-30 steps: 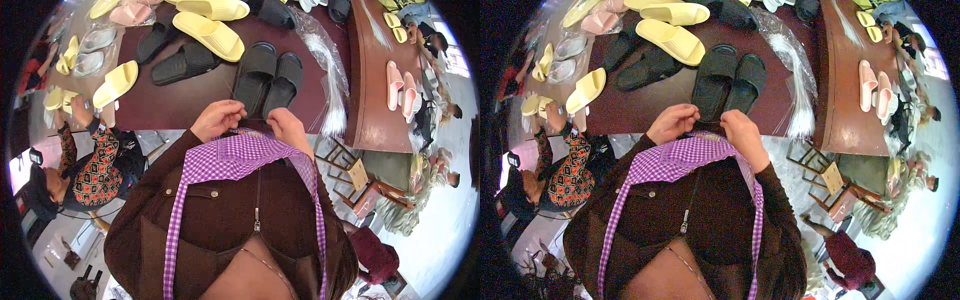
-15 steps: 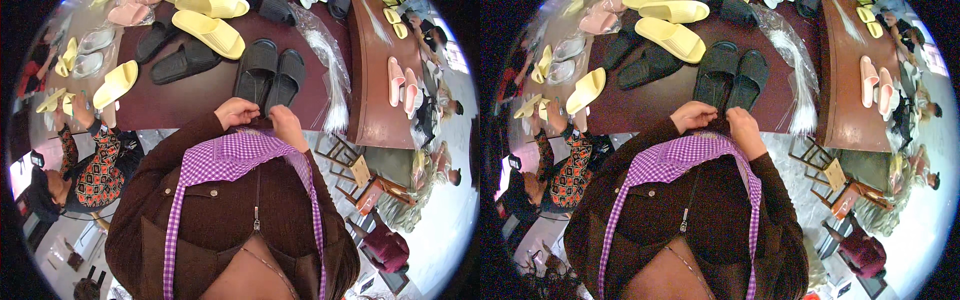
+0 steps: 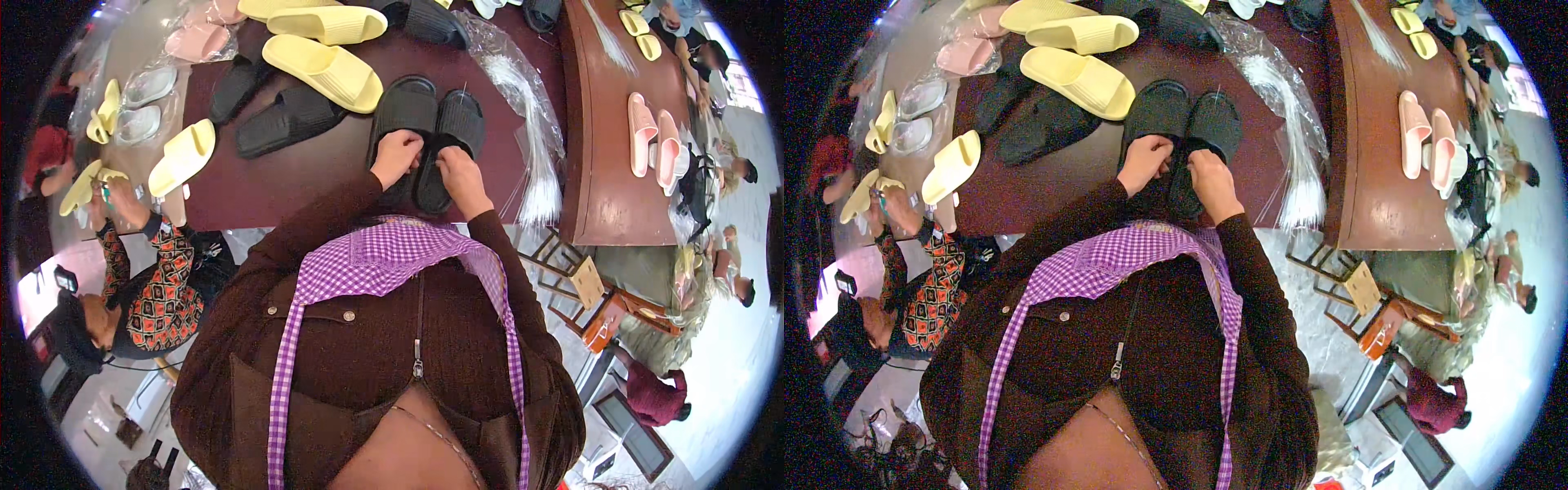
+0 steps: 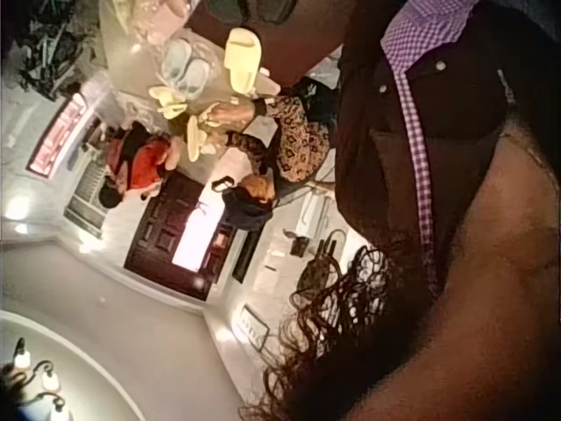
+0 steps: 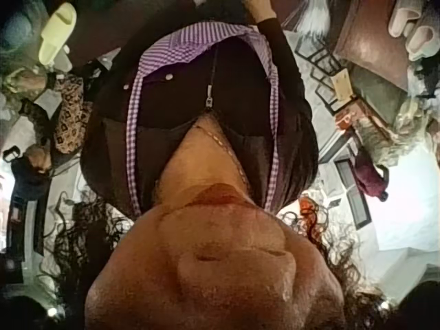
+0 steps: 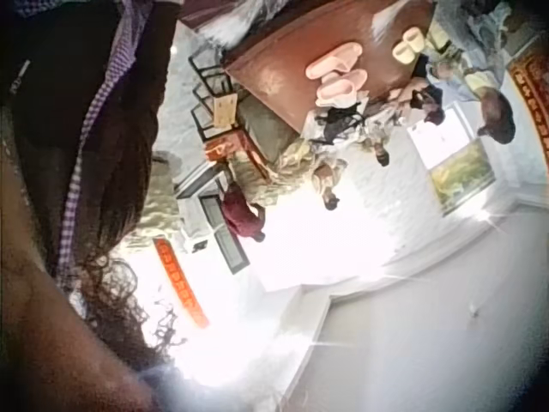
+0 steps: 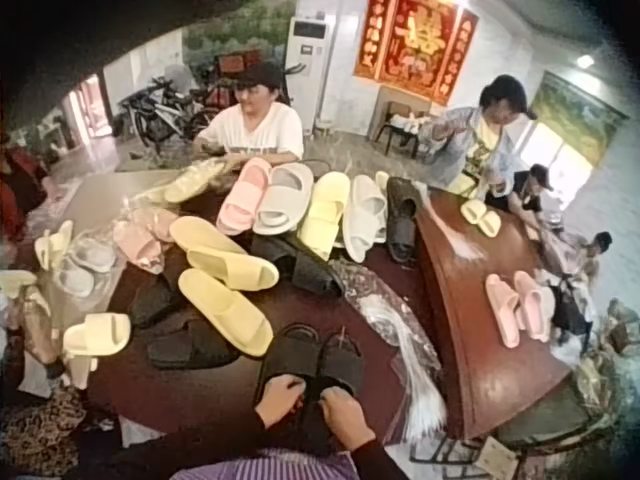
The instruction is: The person pairs slide slippers together, threading plastic fasteners through each pair by hand and placing the connected slippers aside on the table.
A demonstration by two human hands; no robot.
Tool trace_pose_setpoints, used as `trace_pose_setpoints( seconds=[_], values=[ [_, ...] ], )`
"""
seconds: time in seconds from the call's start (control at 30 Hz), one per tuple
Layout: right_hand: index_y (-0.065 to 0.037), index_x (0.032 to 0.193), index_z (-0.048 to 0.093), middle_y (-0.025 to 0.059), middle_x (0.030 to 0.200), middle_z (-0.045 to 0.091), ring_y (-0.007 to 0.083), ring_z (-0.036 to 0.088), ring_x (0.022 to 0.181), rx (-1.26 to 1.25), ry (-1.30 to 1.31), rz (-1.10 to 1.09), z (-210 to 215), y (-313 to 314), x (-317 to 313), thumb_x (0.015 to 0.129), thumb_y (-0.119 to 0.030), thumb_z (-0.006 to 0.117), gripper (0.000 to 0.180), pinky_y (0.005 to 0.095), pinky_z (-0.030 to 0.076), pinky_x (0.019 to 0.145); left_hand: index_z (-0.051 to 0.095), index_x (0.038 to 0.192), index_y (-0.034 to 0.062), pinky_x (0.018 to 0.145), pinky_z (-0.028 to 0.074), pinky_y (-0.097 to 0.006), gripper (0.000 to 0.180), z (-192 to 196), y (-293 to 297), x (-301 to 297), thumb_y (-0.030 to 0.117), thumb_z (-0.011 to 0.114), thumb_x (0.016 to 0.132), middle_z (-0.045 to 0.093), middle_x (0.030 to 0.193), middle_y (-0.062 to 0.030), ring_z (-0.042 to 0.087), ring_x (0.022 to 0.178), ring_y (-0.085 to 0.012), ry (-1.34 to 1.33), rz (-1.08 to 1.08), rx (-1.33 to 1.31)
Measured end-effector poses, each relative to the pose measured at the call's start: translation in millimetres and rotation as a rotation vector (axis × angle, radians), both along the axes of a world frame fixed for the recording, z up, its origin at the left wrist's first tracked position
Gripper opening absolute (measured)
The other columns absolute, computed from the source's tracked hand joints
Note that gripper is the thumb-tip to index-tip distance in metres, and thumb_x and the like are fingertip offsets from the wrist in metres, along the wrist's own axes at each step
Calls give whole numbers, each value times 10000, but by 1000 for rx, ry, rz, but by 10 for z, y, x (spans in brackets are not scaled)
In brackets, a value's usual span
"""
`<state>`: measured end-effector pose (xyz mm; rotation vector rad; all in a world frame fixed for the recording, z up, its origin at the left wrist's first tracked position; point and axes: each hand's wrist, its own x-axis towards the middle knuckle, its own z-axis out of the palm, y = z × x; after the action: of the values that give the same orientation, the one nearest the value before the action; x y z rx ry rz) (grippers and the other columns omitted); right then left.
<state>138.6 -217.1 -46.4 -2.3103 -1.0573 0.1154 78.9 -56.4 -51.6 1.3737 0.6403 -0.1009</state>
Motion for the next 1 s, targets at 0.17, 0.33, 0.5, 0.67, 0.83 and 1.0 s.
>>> trace_pose_setpoints(
  seconds=[0.17,0.33,0.5,0.67,0.83,1.0],
  values=[
    [-18,884,543,136,800,589,305,591,721,133,109,-62,31,-98,54,779,-82,595,134,382,473,631,605,859,-16,417,420,-252,163,-67,50,84,135,546,841,575,680,-64,550,529,-126,58,110,-322],
    [-1,893,576,69,721,602,165,597,598,298,451,-300,142,-185,223,809,-98,598,130,288,464,535,598,846,-28,411,417,-258,162,-53,-16,133,127,553,841,568,675,-70,544,520,-132,74,158,-330],
    [-13,842,600,14,706,581,69,556,581,415,734,-520,206,-163,575,843,-116,572,107,216,419,476,580,797,-28,419,419,-272,166,-69,-16,144,134,576,835,580,690,-90,543,522,-149,65,186,-372],
    [-31,818,620,15,649,572,63,544,569,448,821,-632,60,-228,1087,847,-188,578,166,200,387,453,578,791,-38,420,423,-275,167,-51,-2,132,125,580,826,578,672,-95,540,503,-157,67,194,-362],
    [13,835,627,50,596,579,105,537,518,142,321,-624,-468,-312,1695,838,-311,583,327,230,384,430,573,814,-47,437,446,-283,154,10,-23,154,107,569,825,582,680,-100,560,534,-168,66,214,-405],
    [43,839,633,86,597,598,148,534,462,-108,194,-471,-637,-252,1899,821,-400,587,446,272,394,396,566,874,-48,493,485,-294,161,-52,-57,125,108,562,836,592,739,-108,588,606,-182,73,289,-484]
  ],
)
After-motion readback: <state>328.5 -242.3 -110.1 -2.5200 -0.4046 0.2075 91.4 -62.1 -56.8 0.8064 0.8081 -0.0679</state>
